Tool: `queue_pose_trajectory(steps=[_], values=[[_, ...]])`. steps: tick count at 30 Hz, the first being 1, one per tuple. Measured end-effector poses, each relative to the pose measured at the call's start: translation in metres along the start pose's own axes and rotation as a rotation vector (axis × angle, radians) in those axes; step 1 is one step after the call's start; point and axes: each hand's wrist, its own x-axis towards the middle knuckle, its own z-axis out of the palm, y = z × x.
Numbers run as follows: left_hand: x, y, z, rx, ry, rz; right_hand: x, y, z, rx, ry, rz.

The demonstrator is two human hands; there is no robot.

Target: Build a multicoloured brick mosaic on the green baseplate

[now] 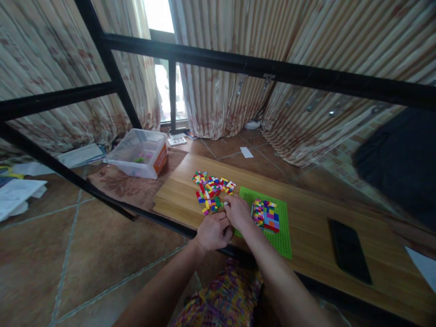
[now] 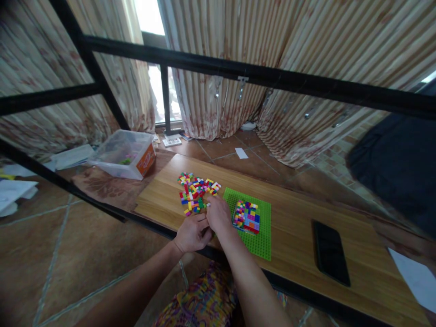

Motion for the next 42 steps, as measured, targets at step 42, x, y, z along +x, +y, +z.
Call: queue_pose_trajectory(steps=[42], values=[[0.005,-0.003,-0.005,0.099,-0.019,0.007,-0.078,0.117,-0.064,0.725,0.615,0.516]])
